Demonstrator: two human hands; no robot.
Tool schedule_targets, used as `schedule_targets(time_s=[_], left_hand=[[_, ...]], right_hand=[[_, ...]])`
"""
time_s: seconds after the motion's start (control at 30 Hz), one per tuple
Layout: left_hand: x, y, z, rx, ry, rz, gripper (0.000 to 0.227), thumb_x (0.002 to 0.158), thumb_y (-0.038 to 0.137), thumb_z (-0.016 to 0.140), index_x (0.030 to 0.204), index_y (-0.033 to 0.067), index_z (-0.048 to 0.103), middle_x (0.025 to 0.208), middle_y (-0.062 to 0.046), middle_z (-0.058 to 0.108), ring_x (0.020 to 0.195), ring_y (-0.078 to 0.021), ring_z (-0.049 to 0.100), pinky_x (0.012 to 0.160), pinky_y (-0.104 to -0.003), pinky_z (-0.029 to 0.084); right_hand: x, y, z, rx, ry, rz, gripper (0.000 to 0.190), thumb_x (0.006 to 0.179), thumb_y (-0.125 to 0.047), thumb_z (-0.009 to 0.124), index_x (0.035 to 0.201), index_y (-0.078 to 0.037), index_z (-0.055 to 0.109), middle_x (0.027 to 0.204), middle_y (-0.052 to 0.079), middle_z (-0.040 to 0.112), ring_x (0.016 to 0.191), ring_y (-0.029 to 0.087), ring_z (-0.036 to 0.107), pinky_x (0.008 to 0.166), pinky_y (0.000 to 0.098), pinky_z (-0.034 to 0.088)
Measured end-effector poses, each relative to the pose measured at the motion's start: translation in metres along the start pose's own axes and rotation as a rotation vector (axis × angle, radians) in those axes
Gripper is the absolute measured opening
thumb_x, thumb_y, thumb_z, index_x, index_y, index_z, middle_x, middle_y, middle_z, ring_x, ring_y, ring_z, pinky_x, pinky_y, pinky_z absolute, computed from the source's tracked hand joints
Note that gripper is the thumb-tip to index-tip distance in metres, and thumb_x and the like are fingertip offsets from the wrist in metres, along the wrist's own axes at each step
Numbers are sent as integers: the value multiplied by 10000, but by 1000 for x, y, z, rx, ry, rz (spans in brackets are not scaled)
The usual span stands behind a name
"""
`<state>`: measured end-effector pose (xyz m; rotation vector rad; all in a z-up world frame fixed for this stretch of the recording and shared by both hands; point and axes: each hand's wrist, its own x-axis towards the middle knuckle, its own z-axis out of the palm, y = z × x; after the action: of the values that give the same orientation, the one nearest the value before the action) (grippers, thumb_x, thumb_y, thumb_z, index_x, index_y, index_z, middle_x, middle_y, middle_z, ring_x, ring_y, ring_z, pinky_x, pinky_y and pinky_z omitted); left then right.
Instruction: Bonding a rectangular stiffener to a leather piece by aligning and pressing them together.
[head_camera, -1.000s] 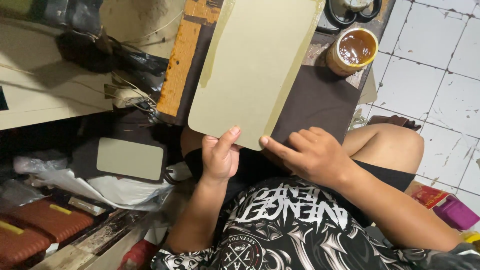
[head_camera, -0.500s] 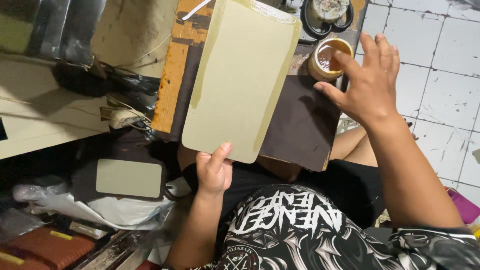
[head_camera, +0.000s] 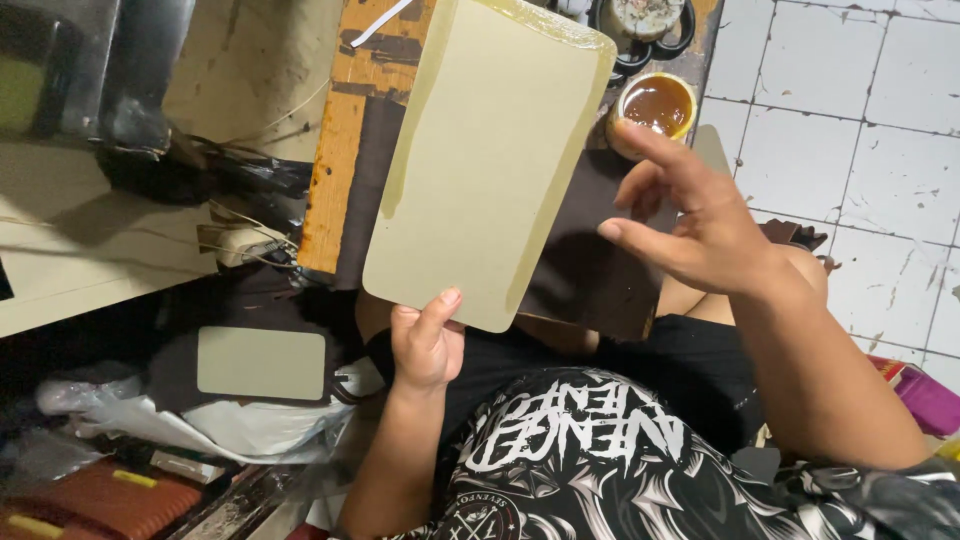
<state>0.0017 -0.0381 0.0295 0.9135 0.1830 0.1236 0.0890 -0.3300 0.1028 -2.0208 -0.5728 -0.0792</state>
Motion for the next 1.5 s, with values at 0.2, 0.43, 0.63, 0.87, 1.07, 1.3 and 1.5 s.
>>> schedule_targets(time_s=[0.2,0.43,0.63,0.87,1.07,1.3,1.5], left_hand=[[10,6,1,-56,15,20,362,881,-41,649,1242,-6,648,1067,-255,738,991,-418,737,786,-674,609],[13,4,24,-93,120,4,295,899,-2,676,1192,32,669,1011,-198,750,934,-361,758,767,-624,641],[14,1,34,-115,168,19,285,903,8,688,1184,46,672,1006,-186,756,915,-344,766,753,-579,660],[9,-1,51,-135,200,115,344,903,13,718,1238,41,645,1035,-137,749,903,-262,744,769,-522,655],[-7,-30,51,-76,88,119,528,844,-52,744,1349,1,596,1147,-163,725,1016,-246,704,812,-480,635],[9,-35,-4,-336,-320,65,905,926,519,655,1580,17,282,1562,-165,469,1426,-287,460,1207,-556,364],[19,-62,-56,-149,-126,-55,762,723,52,664,1464,27,486,1195,-138,697,1067,-282,684,1021,-537,532]], right_hand=[[-2,5,48,-34,-26,-67,686,829,-91,824,1478,-120,603,813,60,672,643,229,672,653,349,527],[-24,-28,83,-550,48,-626,360,954,-79,537,1239,-116,753,702,73,464,555,237,467,562,351,422],[-28,-30,86,-564,90,-690,308,978,-74,527,1168,-121,765,740,104,509,555,234,451,539,356,388],[-50,-20,124,512,171,5,1154,802,-29,871,1663,-106,107,1162,145,606,980,212,661,866,354,562],[-43,-7,141,917,382,275,1077,823,96,783,1663,-143,152,943,33,599,834,81,650,719,235,612],[-39,16,88,888,320,280,1128,831,123,739,1693,-215,95,991,35,596,853,73,680,749,222,631],[-37,24,52,814,131,181,1179,802,151,706,1705,-229,49,985,71,574,793,108,681,661,254,633]])
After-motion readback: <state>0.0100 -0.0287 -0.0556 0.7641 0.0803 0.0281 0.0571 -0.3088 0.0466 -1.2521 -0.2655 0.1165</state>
